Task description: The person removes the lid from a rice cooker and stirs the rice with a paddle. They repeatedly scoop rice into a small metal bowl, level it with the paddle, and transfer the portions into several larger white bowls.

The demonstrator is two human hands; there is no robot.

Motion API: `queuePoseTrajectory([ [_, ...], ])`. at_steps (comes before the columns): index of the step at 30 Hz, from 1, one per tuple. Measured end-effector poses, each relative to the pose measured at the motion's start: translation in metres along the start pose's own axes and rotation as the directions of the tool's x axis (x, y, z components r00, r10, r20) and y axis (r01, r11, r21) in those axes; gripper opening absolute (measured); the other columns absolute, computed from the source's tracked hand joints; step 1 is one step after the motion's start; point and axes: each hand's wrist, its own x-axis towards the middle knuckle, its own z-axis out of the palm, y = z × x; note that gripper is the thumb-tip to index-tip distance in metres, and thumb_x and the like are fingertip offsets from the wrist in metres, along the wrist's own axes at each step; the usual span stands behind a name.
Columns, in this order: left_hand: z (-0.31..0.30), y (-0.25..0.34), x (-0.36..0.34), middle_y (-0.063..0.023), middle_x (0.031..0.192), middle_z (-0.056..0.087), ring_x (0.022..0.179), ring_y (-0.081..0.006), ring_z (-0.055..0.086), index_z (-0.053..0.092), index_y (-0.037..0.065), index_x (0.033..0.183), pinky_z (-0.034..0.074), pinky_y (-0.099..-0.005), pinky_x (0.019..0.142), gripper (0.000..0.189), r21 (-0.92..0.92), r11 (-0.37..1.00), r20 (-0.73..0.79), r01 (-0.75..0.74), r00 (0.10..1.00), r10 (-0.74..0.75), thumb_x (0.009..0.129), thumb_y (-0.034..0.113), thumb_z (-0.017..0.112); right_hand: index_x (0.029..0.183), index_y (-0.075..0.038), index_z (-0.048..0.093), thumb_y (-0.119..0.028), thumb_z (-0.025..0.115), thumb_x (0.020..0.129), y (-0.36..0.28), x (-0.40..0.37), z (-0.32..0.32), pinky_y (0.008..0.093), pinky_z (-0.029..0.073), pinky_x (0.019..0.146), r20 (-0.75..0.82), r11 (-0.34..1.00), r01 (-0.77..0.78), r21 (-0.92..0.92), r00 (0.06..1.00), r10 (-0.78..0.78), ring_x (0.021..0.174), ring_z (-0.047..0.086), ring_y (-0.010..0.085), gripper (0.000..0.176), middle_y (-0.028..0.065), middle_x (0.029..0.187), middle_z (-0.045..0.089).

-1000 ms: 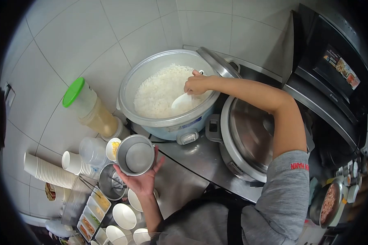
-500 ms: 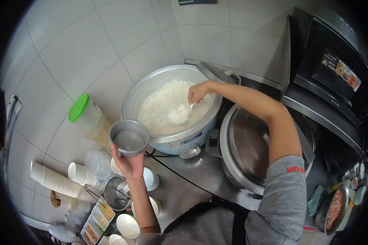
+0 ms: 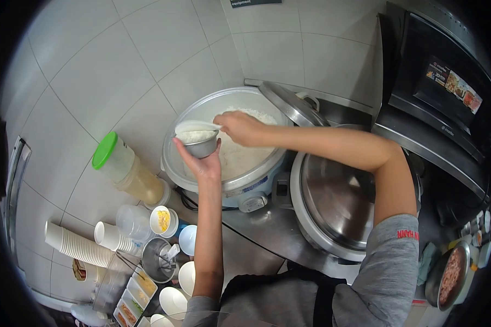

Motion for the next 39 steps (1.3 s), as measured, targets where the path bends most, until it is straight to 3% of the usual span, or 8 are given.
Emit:
queuePoseTrajectory([
  [1, 0.0, 0.006, -0.004, -0.0065, 0.132, 0.035, 0.119, -0.026, 0.037, 0.034, 0.019, 0.128, 0.033, -0.0513, 0.095, 0.063, 0.006, 1.0, -0.019, 0.012, 1.0, -0.012, 0.08, 0.055, 0.054, 0.099, 0.0, 0.057, -0.008, 0.057, 0.079, -0.001, 0.01, -0.017, 0.0331, 0.047, 0.068, 0.242, 0.949, -0.283, 0.139, 0.939, 0.245, 0.08, 0.061, 0.0278, 0.021, 0.0133, 0.084, 0.063],
  [4, -0.007, 0.022, -0.016, -0.0058, 0.134, 0.033, 0.122, -0.0279, 0.034, 0.035, 0.019, 0.129, 0.031, -0.0588, 0.094, 0.067, 0.011, 0.998, -0.05, 0.068, 0.996, -0.068, 0.079, 0.06, 0.051, 0.098, -0.003, 0.058, -0.008, 0.057, 0.078, 0.025, 0.027, -0.028, 0.0347, 0.042, 0.075, 0.36, 0.827, -0.55, 0.117, 0.799, 0.481, 0.086, 0.059, 0.0245, 0.021, 0.0119, 0.087, 0.063],
  [7, -0.019, 0.037, -0.026, -0.0063, 0.137, 0.03, 0.125, -0.0294, 0.031, 0.031, 0.019, 0.133, 0.028, -0.0633, 0.094, 0.072, -0.019, 0.993, -0.017, 0.113, 0.993, -0.113, 0.078, 0.06, 0.051, 0.092, -0.006, 0.062, -0.008, 0.056, 0.078, 0.086, 0.008, 0.001, 0.0365, 0.035, 0.079, 0.353, 0.848, -0.146, -0.509, 0.863, 0.36, 0.083, 0.058, 0.022, 0.015, 0.0085, 0.081, 0.064],
  [10, -0.028, 0.046, -0.032, -0.0067, 0.139, 0.027, 0.127, -0.0305, 0.027, 0.029, 0.019, 0.134, 0.025, -0.0642, 0.096, 0.075, -0.065, 0.986, 0.026, 0.152, 0.988, -0.15, 0.077, 0.061, 0.052, 0.088, -0.012, 0.065, -0.008, 0.056, 0.075, 0.124, -0.01, 0.022, 0.0409, 0.027, 0.085, 0.515, 0.722, 0.163, -0.672, 0.803, 0.298, 0.085, 0.059, 0.0173, 0.016, 0.0082, 0.083, 0.065],
  [25, -0.033, 0.069, -0.039, -0.0091, 0.139, 0.028, 0.128, -0.0319, 0.027, 0.03, 0.015, 0.133, 0.02, -0.0677, 0.097, 0.071, -0.134, 0.969, 0.119, 0.207, 0.974, -0.192, 0.079, 0.053, 0.056, 0.086, -0.014, 0.067, -0.031, 0.065, 0.074, 0.106, -0.022, 0.01, 0.0331, 0.027, 0.083, 0.886, 0.957, -0.23, -0.177, 0.387, 0.257, 0.071, 0.053, 0.0089, 0.021, -0.0029, 0.066, 0.061],
  [31, -0.047, 0.08, -0.037, -0.0066, 0.131, 0.041, 0.119, -0.0272, 0.04, 0.039, 0.014, 0.128, 0.032, -0.0561, 0.094, 0.059, 0.13, 0.985, 0.008, 0.11, 0.994, -0.112, 0.081, 0.047, 0.056, 0.083, -0.005, 0.065, -0.024, 0.062, 0.079, 0.116, -0.001, -0.002, 0.0282, 0.038, 0.068, 0.819, 0.826, -0.541, 0.158, 0.54, 0.197, 0.066, 0.052, 0.009, 0.02, -0.0001, 0.068, 0.059],
  [36, -0.052, 0.013, -0.009, -0.0046, 0.126, 0.045, 0.115, -0.0228, 0.043, 0.042, 0.015, 0.123, 0.034, -0.0507, 0.092, 0.056, 0.308, 0.951, -0.067, -0.034, 0.996, 0.058, 0.081, 0.05, 0.055, 0.09, -0.002, 0.064, -0.015, 0.057, 0.079, 0.072, 0.023, -0.009, 0.0319, 0.043, 0.062, 0.46, 0.898, -0.428, 0.098, 0.82, 0.341, 0.067, 0.056, 0.0184, 0.018, 0.0068, 0.069, 0.061],
  [39, -0.034, -0.01, 0.012, -0.0087, 0.13, 0.036, 0.12, -0.0238, 0.036, 0.027, 0.016, 0.131, 0.034, -0.0442, 0.097, 0.066, 0.052, 0.999, -0.12, -0.01, 0.993, 0.017, 0.08, 0.037, 0.063, 0.098, 0.001, 0.06, -0.001, 0.052, 0.074, 0.053, 0.006, 0.026, 0.042, 0.046, 0.072, 0.136, 0.967, -0.255, 0.019, 0.959, 0.25, 0.079, 0.057, 0.0351, 0.025, 0.0184, 0.085, 0.061],
])
